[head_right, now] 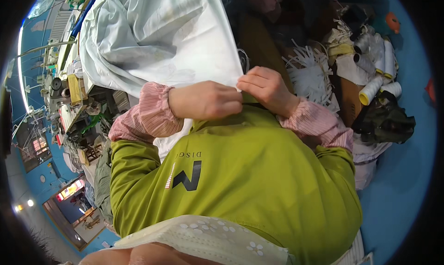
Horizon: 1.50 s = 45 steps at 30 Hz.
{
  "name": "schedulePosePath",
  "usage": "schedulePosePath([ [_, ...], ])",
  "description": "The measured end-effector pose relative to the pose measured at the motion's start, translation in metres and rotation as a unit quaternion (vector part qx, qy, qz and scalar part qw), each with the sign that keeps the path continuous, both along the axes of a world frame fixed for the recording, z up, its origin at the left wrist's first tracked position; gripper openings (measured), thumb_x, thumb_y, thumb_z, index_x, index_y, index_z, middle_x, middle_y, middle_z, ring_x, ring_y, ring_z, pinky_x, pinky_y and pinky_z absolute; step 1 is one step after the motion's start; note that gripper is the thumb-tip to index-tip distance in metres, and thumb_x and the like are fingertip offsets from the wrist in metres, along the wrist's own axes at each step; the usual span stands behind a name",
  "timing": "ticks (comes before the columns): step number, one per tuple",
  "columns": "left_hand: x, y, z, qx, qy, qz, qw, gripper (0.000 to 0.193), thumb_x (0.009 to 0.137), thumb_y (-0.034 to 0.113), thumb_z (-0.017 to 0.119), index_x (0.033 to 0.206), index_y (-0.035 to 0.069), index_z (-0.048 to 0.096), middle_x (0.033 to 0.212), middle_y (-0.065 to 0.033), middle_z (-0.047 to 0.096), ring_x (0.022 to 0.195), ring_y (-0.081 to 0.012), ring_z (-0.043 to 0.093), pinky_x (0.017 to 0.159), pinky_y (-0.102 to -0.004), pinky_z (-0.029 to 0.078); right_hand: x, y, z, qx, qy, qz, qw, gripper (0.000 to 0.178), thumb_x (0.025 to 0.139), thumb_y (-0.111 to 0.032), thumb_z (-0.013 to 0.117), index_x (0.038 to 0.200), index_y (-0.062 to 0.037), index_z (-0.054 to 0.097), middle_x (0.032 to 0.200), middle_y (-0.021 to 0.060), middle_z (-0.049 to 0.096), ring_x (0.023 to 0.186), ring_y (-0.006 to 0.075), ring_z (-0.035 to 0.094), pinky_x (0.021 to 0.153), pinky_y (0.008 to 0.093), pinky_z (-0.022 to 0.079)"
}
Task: Sewing and assembling white pillowcases using an industrial sewing machine in a factory setting.
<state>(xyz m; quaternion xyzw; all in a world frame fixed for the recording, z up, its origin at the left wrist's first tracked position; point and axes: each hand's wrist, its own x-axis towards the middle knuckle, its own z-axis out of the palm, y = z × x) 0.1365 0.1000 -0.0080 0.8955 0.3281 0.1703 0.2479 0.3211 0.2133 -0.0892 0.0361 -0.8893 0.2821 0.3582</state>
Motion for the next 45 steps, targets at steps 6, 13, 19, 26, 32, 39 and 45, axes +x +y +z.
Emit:
schedulePosePath([
  [6, -0.083, 0.085, -0.049, 0.21, 0.066, 0.443, 0.869, 0.021, 0.08, 0.011, 0.066, 0.1, 0.007, 0.064, 0.103, -0.007, 0.063, 0.086, -0.0292, 0.064, 0.073, -0.0391, 0.053, -0.003, 0.006, -0.024, -0.099, -0.06, -0.02, 0.993, 0.019, 0.069, 0.003, 0.074, 0.087, -0.0029, 0.07, 0.085, 0.007, 0.07, 0.077, 0.024, 0.065, 0.065, 0.0323, 0.055],
  [13, -0.041, 0.147, -0.07, 0.039, 0.082, 0.455, 0.886, 0.027, 0.078, 0.012, 0.065, 0.103, 0.006, 0.056, 0.097, -0.0157, 0.058, 0.088, -0.0352, 0.062, 0.078, -0.0455, 0.052, -0.002, 0.017, -0.037, -0.165, -0.103, 0.016, 0.981, 0.02, 0.073, 0.006, 0.074, 0.09, -0.0031, 0.071, 0.089, 0.009, 0.07, 0.079, 0.0271, 0.065, 0.067, 0.0347, 0.054],
  [19, -0.083, 0.099, -0.017, -0.079, -0.132, 0.424, 0.893, 0.036, 0.081, 0.0, 0.071, 0.116, 0.007, 0.065, 0.119, -0.0136, 0.066, 0.104, -0.0336, 0.066, 0.085, -0.0394, 0.055, -0.001, 0.029, -0.032, -0.223, -0.101, 0.016, 0.969, 0.019, 0.074, 0.005, 0.073, 0.091, -0.0024, 0.071, 0.089, 0.0095, 0.071, 0.08, 0.0266, 0.065, 0.068, 0.0348, 0.053],
  [26, -0.254, 0.072, -0.078, 0.143, 0.194, 0.641, 0.729, 0.051, 0.093, 0.043, 0.062, 0.134, 0.013, 0.058, 0.145, -0.012, 0.05, 0.136, -0.0386, 0.039, 0.111, -0.052, 0.028, -0.035, 0.052, -0.032, -0.203, -0.136, 0.012, 0.97, 0.02, 0.071, 0.006, 0.074, 0.089, -0.0014, 0.07, 0.088, 0.0094, 0.071, 0.078, 0.0267, 0.064, 0.067, 0.0345, 0.054],
  [32, -0.292, 0.103, -0.077, 0.126, 0.174, 0.636, 0.741, 0.053, 0.094, 0.044, 0.06, 0.135, 0.01, 0.056, 0.146, -0.0145, 0.048, 0.137, -0.0396, 0.039, 0.112, -0.0501, 0.029, -0.069, 0.076, -0.031, -0.204, -0.137, -0.007, 0.969, 0.022, 0.069, 0.008, 0.074, 0.089, -0.0016, 0.07, 0.089, 0.0091, 0.071, 0.079, 0.027, 0.065, 0.067, 0.0346, 0.053],
  [39, -0.339, 0.137, -0.076, 0.136, 0.137, 0.625, 0.756, 0.057, 0.093, 0.047, 0.061, 0.133, 0.008, 0.056, 0.144, -0.0177, 0.05, 0.129, -0.0372, 0.049, 0.105, -0.0407, 0.043, -0.108, 0.104, -0.028, -0.182, -0.123, -0.033, 0.975, 0.027, 0.067, 0.01, 0.074, 0.09, -0.0021, 0.07, 0.09, 0.0085, 0.071, 0.079, 0.0267, 0.065, 0.068, 0.0344, 0.053],
  [45, -0.36, 0.166, -0.061, 0.122, 0.146, 0.641, 0.743, 0.051, 0.092, 0.034, 0.066, 0.132, 0.005, 0.057, 0.139, -0.0188, 0.053, 0.124, -0.0363, 0.054, 0.103, -0.0395, 0.043, -0.138, 0.126, -0.025, -0.145, -0.105, -0.054, 0.982, 0.026, 0.066, 0.007, 0.075, 0.089, -0.003, 0.07, 0.09, 0.007, 0.071, 0.078, 0.0257, 0.064, 0.067, 0.0345, 0.051],
])
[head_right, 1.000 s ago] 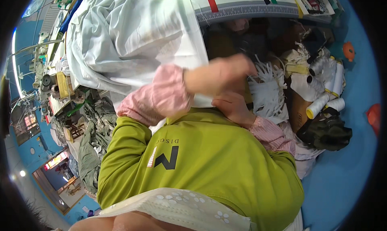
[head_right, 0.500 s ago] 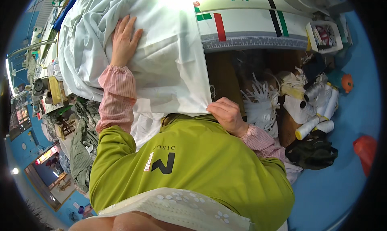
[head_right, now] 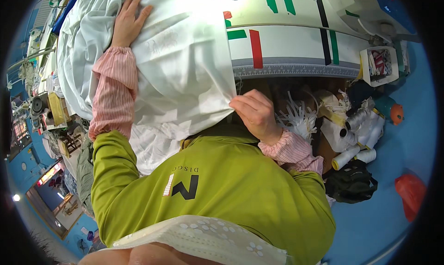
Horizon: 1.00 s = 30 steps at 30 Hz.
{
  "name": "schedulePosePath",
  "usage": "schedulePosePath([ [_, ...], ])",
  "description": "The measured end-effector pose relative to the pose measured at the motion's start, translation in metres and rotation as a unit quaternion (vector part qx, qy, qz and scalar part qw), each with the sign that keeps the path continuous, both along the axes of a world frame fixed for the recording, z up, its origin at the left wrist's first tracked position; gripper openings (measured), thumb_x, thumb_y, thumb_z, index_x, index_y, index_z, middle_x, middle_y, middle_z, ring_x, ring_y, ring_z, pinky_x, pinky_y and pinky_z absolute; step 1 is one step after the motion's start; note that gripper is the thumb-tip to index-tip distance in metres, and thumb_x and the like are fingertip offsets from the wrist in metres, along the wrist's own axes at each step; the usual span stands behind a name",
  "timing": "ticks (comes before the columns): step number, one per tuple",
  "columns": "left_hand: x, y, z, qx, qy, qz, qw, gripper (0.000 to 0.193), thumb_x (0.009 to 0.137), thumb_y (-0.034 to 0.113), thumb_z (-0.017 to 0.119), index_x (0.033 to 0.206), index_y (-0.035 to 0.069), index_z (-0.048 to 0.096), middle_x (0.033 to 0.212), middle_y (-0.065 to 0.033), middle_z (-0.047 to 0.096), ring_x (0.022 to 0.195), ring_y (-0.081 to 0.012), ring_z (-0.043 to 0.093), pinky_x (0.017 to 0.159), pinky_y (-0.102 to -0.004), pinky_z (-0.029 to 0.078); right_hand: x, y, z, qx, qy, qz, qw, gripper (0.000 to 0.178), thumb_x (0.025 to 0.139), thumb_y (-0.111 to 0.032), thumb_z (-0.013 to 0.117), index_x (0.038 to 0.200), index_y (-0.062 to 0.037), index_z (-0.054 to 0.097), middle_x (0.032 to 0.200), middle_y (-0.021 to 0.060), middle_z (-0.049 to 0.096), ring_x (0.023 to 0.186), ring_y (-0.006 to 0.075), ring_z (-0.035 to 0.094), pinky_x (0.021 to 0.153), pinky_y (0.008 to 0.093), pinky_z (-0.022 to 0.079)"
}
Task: Sewing and assembling white pillowcases using an industrial sewing machine in a factory setting.
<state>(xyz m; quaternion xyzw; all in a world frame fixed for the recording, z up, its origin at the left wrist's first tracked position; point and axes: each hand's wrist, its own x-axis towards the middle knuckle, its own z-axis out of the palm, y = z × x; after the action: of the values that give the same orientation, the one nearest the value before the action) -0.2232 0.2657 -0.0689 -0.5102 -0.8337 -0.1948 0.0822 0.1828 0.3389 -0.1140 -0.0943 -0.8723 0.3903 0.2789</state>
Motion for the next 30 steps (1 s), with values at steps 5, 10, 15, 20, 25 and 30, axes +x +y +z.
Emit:
schedulePosePath([
  [5, -0.026, 0.02, 0.003, -0.004, -0.025, 0.0, 1.0, 0.056, 0.089, 0.032, 0.067, 0.132, -0.001, 0.055, 0.14, -0.0258, 0.05, 0.126, -0.0409, 0.05, 0.106, -0.0412, 0.041, -0.027, 0.017, 0.017, 0.064, 0.004, -0.008, 0.998, 0.025, 0.066, 0.002, 0.077, 0.089, -0.0056, 0.07, 0.089, 0.0038, 0.07, 0.078, 0.0223, 0.062, 0.07, 0.0346, 0.046],
  [10, -0.061, 0.04, -0.004, 0.012, -0.013, 0.008, 1.0, 0.056, 0.09, 0.035, 0.068, 0.132, 0.0, 0.056, 0.14, -0.0258, 0.05, 0.125, -0.0402, 0.051, 0.106, -0.0409, 0.042, -0.05, 0.035, 0.032, 0.095, 0.009, -0.028, 0.995, 0.023, 0.068, 0.002, 0.075, 0.088, -0.0071, 0.07, 0.088, 0.0012, 0.07, 0.077, 0.0201, 0.061, 0.073, 0.0337, 0.044],
  [15, -0.096, 0.064, -0.009, 0.021, 0.001, 0.008, 1.0, 0.054, 0.09, 0.034, 0.067, 0.131, 0.001, 0.057, 0.138, -0.0251, 0.051, 0.123, -0.04, 0.053, 0.104, -0.0412, 0.043, -0.076, 0.059, 0.04, 0.096, -0.003, -0.032, 0.995, 0.022, 0.07, 0.004, 0.072, 0.088, -0.0078, 0.069, 0.084, 0.0008, 0.069, 0.077, 0.0195, 0.06, 0.073, 0.0333, 0.043],
  [20, -0.136, 0.085, -0.013, 0.037, 0.036, 0.006, 0.999, 0.051, 0.091, 0.036, 0.064, 0.128, 0.001, 0.058, 0.13, -0.0223, 0.056, 0.119, -0.0387, 0.055, 0.101, -0.0407, 0.045, -0.108, 0.08, 0.045, 0.086, -0.016, -0.025, 0.996, 0.019, 0.074, 0.002, 0.072, 0.09, -0.0081, 0.069, 0.083, 0.0034, 0.069, 0.078, 0.0219, 0.061, 0.074, 0.0342, 0.044],
  [25, -0.174, 0.112, -0.025, 0.044, 0.049, 0.018, 0.998, 0.053, 0.091, 0.04, 0.064, 0.127, 0.001, 0.059, 0.128, -0.0235, 0.057, 0.118, -0.0397, 0.055, 0.101, -0.0412, 0.045, -0.135, 0.103, 0.043, 0.104, -0.01, -0.024, 0.994, 0.012, 0.08, -0.003, 0.072, 0.091, -0.006, 0.069, 0.082, 0.0057, 0.068, 0.078, 0.0236, 0.061, 0.072, 0.0348, 0.048],
  [30, -0.238, 0.119, -0.037, 0.054, 0.093, 0.015, 0.994, 0.052, 0.09, 0.043, 0.064, 0.121, 0.001, 0.063, 0.124, -0.0252, 0.059, 0.116, -0.0409, 0.057, 0.099, -0.0432, 0.046, -0.156, 0.111, 0.039, 0.14, -0.041, -0.067, 0.987, 0.01, 0.081, -0.004, 0.07, 0.09, -0.0081, 0.07, 0.086, 0.0054, 0.068, 0.084, 0.0258, 0.063, 0.074, 0.0348, 0.051],
])
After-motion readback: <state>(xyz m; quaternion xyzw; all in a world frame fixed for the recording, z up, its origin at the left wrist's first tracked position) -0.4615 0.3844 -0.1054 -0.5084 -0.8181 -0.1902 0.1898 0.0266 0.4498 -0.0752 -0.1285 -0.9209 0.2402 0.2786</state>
